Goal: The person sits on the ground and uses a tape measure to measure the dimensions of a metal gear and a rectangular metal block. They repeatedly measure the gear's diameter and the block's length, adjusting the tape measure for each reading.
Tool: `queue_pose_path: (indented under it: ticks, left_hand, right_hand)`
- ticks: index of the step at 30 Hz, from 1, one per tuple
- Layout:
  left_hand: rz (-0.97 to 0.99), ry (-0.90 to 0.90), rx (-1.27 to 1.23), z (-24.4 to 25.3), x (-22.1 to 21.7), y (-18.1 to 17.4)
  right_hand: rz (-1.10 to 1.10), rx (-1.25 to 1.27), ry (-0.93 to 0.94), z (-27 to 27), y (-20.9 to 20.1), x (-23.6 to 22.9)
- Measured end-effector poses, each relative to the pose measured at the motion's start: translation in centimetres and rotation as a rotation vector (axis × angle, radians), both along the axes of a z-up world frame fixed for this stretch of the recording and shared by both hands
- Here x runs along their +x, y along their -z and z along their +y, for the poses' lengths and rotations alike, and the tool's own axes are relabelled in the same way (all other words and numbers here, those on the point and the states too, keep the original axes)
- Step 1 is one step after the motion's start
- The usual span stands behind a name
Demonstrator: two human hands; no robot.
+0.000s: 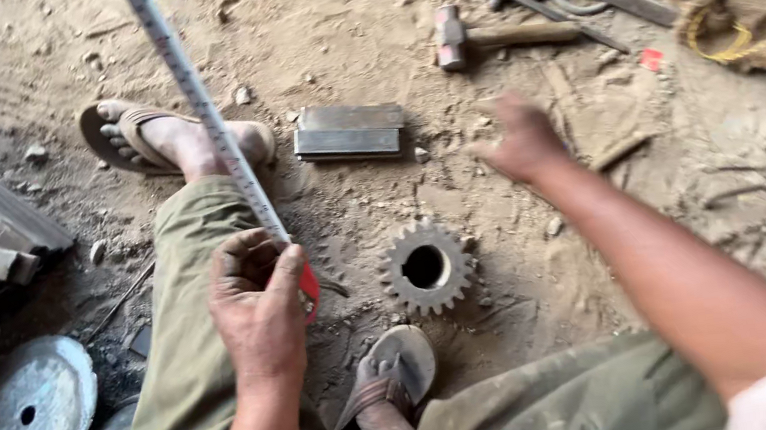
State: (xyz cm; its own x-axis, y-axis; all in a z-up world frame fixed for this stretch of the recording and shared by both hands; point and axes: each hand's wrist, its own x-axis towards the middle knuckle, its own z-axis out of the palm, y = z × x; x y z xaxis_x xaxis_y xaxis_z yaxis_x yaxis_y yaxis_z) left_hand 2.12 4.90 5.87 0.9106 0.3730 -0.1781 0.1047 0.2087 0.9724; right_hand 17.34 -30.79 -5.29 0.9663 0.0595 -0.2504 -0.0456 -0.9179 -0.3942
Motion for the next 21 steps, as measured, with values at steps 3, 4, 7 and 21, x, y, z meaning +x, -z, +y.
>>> queue_pose_path:
  ticks: [3,4,7,21]
  left_hand:
    - [0.052,0.004,0.005,-0.4,0.2,-1.1]
    - [0.067,-0.006,0.001,-0.5,0.3,-1.3]
    - [0.097,-0.037,-0.012,-0.7,0.4,-1.7]
    - [0.150,0.028,0.151,-0.2,0.6,-3.0]
  right_hand:
    - [-0.091,-0.033,-0.264,9.7,0.3,2.8]
    - [0.019,-0.041,-0.276,12.0,0.7,3.6]
    - [-0.012,-0.030,-0.315,16.0,2.3,4.7]
    - [0.113,-0.085,-0.169,18.4,0.2,5.0]
